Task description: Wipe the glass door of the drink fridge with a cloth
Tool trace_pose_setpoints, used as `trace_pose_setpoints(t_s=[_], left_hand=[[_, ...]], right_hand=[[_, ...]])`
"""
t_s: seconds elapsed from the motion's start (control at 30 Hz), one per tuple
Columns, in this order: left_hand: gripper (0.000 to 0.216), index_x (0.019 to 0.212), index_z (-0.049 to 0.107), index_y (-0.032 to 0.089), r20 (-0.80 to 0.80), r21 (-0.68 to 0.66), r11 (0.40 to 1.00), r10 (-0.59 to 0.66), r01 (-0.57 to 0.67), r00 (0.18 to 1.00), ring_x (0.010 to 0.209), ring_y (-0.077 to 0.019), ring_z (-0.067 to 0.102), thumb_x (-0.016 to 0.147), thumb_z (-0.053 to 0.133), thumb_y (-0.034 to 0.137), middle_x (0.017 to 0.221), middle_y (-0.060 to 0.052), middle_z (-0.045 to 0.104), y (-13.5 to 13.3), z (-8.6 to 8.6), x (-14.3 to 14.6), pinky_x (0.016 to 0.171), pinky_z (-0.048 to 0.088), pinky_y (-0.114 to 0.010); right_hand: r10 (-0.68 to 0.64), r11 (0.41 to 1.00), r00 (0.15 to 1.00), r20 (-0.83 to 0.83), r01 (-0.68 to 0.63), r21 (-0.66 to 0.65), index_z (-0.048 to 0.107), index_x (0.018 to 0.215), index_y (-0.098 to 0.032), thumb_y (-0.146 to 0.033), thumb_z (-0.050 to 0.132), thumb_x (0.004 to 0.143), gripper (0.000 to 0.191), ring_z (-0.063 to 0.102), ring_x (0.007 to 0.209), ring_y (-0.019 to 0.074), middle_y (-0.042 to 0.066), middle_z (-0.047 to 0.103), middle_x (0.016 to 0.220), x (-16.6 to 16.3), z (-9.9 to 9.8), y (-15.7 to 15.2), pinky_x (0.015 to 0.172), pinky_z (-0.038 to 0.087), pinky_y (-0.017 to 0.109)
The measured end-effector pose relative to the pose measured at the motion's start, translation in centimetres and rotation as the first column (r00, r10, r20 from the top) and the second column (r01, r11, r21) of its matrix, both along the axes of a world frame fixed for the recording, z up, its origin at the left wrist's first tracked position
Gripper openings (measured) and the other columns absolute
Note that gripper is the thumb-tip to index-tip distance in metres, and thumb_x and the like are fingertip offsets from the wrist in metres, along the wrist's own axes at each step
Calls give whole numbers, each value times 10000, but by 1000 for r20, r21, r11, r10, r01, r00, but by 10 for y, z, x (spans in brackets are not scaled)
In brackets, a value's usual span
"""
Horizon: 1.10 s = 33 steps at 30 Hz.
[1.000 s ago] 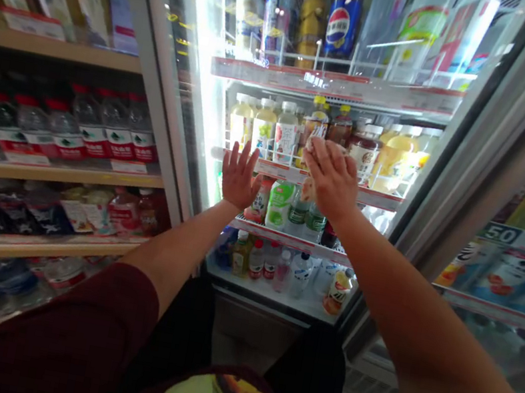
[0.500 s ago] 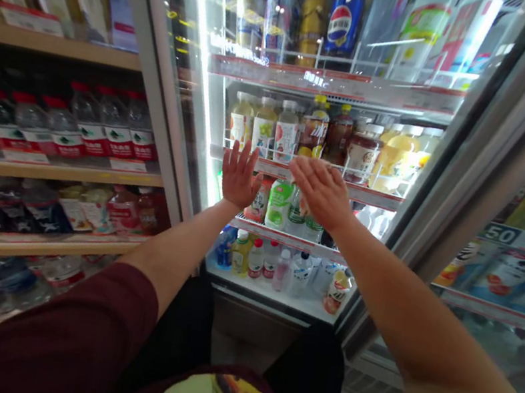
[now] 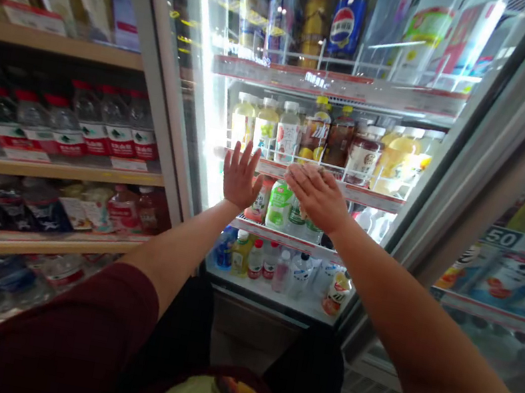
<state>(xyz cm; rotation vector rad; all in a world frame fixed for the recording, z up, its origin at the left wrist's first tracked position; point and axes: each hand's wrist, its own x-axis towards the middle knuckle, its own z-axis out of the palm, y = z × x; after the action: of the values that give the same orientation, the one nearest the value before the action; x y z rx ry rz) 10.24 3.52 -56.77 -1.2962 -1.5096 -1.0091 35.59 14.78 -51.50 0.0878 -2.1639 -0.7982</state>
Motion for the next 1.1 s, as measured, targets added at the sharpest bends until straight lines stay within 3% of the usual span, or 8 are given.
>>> trace_pose_setpoints(t_s=[0.2,0.3,0.5,0.63,0.73,0.9,1.0,1.1], left_hand=[[727,1602,527,171,13,-11,1000,-1,1,1000,1678,-304,137,1073,342,634,1711,-130,413,-2,1,2,1376,93,-556],[736,1597,532,169,23,-16,1000,-9,9,1000,1680,-300,127,1073,330,645,1710,-134,413,-2,1,2,1377,91,-553],[740,1604,502,169,33,37,999,-28,27,999,1685,-279,86,1094,265,651,1700,-145,430,-2,0,7,1380,65,-547],[656,1680,324,151,-73,129,979,-152,161,986,1688,-257,45,1136,190,493,1770,-164,271,-4,-3,38,1378,155,-533],[642,1678,329,155,-212,58,955,-272,290,939,1688,-266,20,1129,197,460,1774,-135,276,-1,-5,62,1379,203,-512],[623,1612,499,191,-254,-118,972,-226,202,940,1682,-318,81,1096,385,521,1705,-118,431,9,-6,67,1369,162,-598],[516,1591,552,257,-284,-189,974,-178,127,942,1649,-294,262,1086,479,330,1642,-76,527,4,-16,58,1353,243,-552],[538,1574,578,314,-308,-223,971,-153,85,939,1587,-253,412,1074,447,164,1579,-34,599,-4,-23,51,1312,340,-482]], right_hand=[[-54,989,986,-156,31,-147,223,1738,-302,-173,450,1060,726,451,1535,337,58,450,1701,-4,22,-2,1233,371,563],[-60,981,965,-257,9,-193,214,1740,-285,-178,424,1064,716,449,1540,347,71,455,1696,-10,12,-4,1240,369,586],[-1,990,999,-44,-5,-144,329,1709,-256,-147,461,1041,689,480,1526,285,68,523,1649,-30,-20,-20,1238,432,484],[26,977,1000,-4,-26,-211,424,1665,-169,-129,399,1045,622,459,1543,264,113,471,1682,-52,-12,-33,1261,443,456],[89,965,996,26,-80,-251,378,1683,-161,-129,391,1040,643,406,1582,240,109,439,1703,-59,-5,-33,1286,428,451],[26,981,999,-19,-29,-191,366,1686,-178,-196,505,1034,667,336,1624,256,115,431,1703,-25,-10,-3,1335,336,520],[-48,992,994,-99,36,-123,290,1712,-268,-253,518,1061,690,367,1608,264,86,450,1687,7,-16,20,1359,216,598],[-77,996,987,-142,68,-66,214,1726,-300,-292,509,1086,705,408,1585,257,73,461,1675,25,-26,33,1360,204,586]])
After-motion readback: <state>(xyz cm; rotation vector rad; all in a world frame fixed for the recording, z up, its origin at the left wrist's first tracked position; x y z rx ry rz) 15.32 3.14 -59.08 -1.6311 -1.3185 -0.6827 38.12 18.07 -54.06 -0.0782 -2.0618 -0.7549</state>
